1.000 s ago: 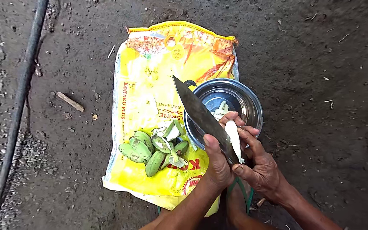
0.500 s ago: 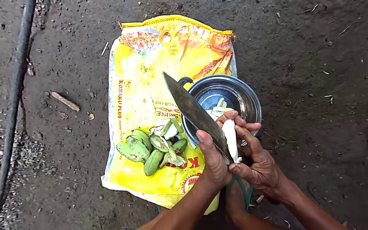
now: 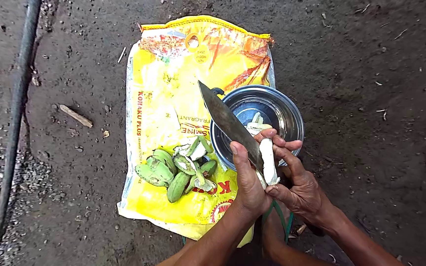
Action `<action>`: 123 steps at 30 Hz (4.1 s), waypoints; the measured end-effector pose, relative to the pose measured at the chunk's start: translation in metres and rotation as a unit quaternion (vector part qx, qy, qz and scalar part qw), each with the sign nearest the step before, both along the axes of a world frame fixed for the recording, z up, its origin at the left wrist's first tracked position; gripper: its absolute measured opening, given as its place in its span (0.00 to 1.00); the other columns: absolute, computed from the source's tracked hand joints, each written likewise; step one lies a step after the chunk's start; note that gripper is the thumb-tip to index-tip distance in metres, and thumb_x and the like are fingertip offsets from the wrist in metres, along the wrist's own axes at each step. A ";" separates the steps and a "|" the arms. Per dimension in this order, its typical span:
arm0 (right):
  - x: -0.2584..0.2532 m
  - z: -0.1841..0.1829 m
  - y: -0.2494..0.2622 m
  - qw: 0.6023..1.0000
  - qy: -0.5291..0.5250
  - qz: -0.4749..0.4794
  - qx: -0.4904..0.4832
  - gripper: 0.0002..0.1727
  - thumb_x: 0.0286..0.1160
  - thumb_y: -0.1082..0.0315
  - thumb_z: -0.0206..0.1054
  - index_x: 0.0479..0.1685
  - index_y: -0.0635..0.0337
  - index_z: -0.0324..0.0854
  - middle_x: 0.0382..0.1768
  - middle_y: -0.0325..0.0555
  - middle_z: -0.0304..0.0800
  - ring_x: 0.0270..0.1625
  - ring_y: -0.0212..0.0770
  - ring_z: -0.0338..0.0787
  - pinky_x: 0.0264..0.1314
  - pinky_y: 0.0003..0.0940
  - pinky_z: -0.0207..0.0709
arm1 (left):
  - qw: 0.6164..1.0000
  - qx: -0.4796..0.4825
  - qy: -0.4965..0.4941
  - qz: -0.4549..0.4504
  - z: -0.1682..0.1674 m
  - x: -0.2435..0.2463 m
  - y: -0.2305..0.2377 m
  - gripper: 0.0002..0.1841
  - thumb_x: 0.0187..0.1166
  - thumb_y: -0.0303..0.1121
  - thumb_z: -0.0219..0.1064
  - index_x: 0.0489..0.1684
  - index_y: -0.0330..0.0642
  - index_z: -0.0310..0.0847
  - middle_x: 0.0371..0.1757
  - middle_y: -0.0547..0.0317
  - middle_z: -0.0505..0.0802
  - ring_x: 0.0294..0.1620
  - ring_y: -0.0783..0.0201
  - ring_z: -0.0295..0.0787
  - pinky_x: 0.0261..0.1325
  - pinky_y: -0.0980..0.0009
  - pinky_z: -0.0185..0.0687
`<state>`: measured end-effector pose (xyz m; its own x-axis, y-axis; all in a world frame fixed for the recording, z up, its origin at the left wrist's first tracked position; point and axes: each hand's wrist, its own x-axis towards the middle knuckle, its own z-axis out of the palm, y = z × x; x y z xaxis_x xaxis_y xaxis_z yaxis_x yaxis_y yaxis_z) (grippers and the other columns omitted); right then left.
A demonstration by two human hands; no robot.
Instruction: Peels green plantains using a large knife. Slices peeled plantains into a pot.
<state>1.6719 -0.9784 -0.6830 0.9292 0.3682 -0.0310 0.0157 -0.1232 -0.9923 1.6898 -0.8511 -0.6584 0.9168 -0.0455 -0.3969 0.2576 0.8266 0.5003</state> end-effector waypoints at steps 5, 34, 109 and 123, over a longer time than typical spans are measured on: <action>0.002 -0.002 -0.002 1.000 -0.003 0.000 -0.021 0.43 0.78 0.44 0.68 0.81 0.70 0.66 0.46 0.41 0.93 0.42 0.15 0.88 0.49 0.14 0.83 | 1.000 -0.013 0.021 0.003 0.003 0.000 0.000 0.40 0.70 0.77 0.55 0.58 0.50 0.83 0.47 0.56 0.93 0.56 0.57 0.93 0.61 0.61 0.88; 0.015 -0.008 -0.017 0.925 0.363 -0.008 0.114 0.34 0.84 0.46 0.58 0.84 0.50 0.56 0.18 0.22 0.65 0.15 0.20 0.66 0.20 0.15 0.66 | 0.981 0.095 0.150 -0.076 -0.025 0.029 0.043 0.34 0.93 0.48 0.22 0.77 0.44 0.73 0.72 0.54 0.83 0.68 0.60 0.81 0.64 0.62 0.79; -0.003 -0.015 0.213 0.902 0.360 0.124 0.202 0.32 0.88 0.61 0.55 0.89 0.62 0.55 0.27 0.36 0.76 0.22 0.27 0.74 0.26 0.21 0.72 | 0.638 0.616 0.227 -0.403 0.020 0.003 0.341 0.18 0.83 0.34 0.69 0.60 0.29 0.75 0.44 0.40 0.89 0.41 0.49 0.90 0.50 0.50 0.87; -0.015 -0.032 0.217 0.968 0.241 -0.032 -0.066 0.38 0.71 0.56 0.77 0.79 0.63 0.69 0.35 0.43 0.83 0.32 0.34 0.79 0.40 0.34 0.76 | 0.833 0.385 0.253 -0.306 0.005 -0.014 0.301 0.09 0.90 0.37 0.49 0.53 0.44 0.71 0.29 0.59 0.87 0.23 0.71 0.84 0.27 0.79 0.80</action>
<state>1.6569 -0.7614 -0.7154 0.8161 0.2737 -0.5090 -0.4564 -0.2350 -0.8582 1.6757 -0.5502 -0.6535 0.5218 0.0026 -0.8531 0.8519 -0.0531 0.5209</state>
